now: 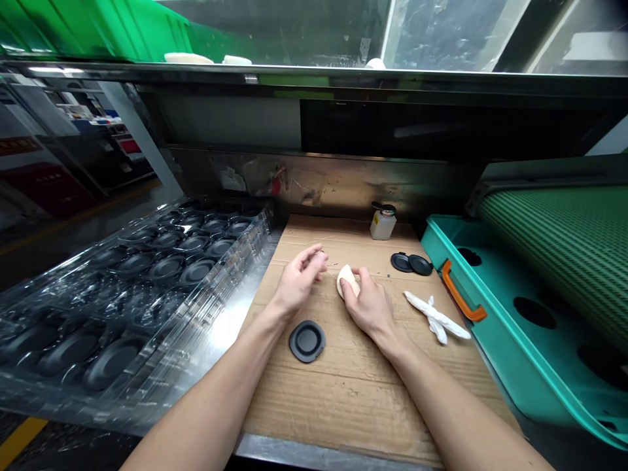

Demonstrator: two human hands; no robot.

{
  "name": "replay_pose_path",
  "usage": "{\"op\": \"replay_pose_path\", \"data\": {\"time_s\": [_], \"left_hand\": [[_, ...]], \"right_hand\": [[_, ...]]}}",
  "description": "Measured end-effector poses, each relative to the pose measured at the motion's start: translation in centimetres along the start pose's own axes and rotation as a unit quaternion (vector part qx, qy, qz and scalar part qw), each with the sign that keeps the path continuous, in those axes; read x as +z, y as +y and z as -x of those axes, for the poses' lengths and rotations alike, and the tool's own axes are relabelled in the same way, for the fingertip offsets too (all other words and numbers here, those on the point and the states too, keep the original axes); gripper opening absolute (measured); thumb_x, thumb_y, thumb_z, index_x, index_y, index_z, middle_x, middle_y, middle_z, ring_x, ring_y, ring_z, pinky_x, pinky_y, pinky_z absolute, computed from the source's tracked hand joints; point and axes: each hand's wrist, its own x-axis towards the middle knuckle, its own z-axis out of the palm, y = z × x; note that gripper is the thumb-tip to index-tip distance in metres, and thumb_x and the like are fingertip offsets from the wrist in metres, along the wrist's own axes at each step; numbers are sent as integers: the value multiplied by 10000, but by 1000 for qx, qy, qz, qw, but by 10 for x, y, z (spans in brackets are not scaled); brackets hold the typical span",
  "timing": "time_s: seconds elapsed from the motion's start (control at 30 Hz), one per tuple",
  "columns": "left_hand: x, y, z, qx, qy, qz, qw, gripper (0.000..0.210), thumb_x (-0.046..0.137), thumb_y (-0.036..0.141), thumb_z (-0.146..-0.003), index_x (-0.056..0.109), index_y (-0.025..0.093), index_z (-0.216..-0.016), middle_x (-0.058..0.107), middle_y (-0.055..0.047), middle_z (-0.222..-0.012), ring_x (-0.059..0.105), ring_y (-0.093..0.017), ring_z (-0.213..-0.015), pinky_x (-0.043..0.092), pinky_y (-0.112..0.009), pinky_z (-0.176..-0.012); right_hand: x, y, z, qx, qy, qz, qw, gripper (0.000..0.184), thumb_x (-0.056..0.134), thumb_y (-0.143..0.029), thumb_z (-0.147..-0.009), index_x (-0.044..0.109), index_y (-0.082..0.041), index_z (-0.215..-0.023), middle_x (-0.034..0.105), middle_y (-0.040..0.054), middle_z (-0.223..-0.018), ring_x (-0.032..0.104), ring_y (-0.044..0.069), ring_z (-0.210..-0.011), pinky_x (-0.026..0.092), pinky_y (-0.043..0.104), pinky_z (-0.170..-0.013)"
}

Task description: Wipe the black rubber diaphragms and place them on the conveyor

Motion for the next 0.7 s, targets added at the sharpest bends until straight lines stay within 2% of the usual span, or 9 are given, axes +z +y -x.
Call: {"op": "replay_pose_path", "data": {"time_s": [0.03,0.1,0.2,0.33,0.53,0.63,0.7], "left_hand": [[-1,-3,1,73,12,-105,992,650,723,395,-764,492,164,-1326,603,-125,-1216,588,-234,-1114,474,-360,-964],[-3,-7,2,183,12,-262,948,831,779,335,-705,378,211,-1423,588,-99,-1251,546,-232,-1177,395,-393,-1060],[-7,-10,3,252,-9,-351,902,961,744,285,-740,168,228,-1507,577,-101,-1280,535,-227,-1205,384,-412,-1074],[-8,-9,3,277,-14,-368,887,996,724,264,-761,78,227,-1517,548,-112,-1344,503,-217,-1264,383,-397,-1084],[-4,-8,6,285,-11,-363,887,994,727,268,-770,73,232,-1518,547,-101,-1360,507,-198,-1267,380,-357,-1090],[-4,-11,7,287,-16,-359,888,1007,738,253,-755,80,232,-1516,543,-107,-1362,501,-206,-1272,375,-366,-1093],[-4,-12,5,284,-22,-341,896,931,749,271,-743,191,224,-1487,537,-116,-1364,497,-219,-1274,381,-374,-1086]], "right_hand": [[0,0,0,-2,3,-10,1000,365,416,-508,-929,503,-264,-1185,703,73,-887,660,271,-795,351,293,-609],[-1,2,-1,-5,8,-39,999,362,440,-504,-919,518,-261,-1176,706,72,-893,660,263,-795,368,294,-622],[-4,6,-4,10,44,-105,993,367,471,-512,-900,543,-249,-1145,708,60,-870,655,242,-770,391,292,-630],[-7,12,-11,46,103,-193,975,376,502,-528,-876,559,-233,-1102,707,42,-828,640,230,-727,417,297,-619],[-4,8,-10,39,91,-246,964,374,561,-524,-845,580,-219,-1059,697,29,-765,619,211,-654,412,296,-587],[-7,2,-8,26,86,-346,934,429,551,-536,-856,544,-201,-1125,682,21,-727,597,185,-601,407,273,-542],[-9,0,-8,15,90,-403,911,471,551,-539,-859,513,-194,-1178,675,20,-728,584,172,-584,401,258,-519]]}}
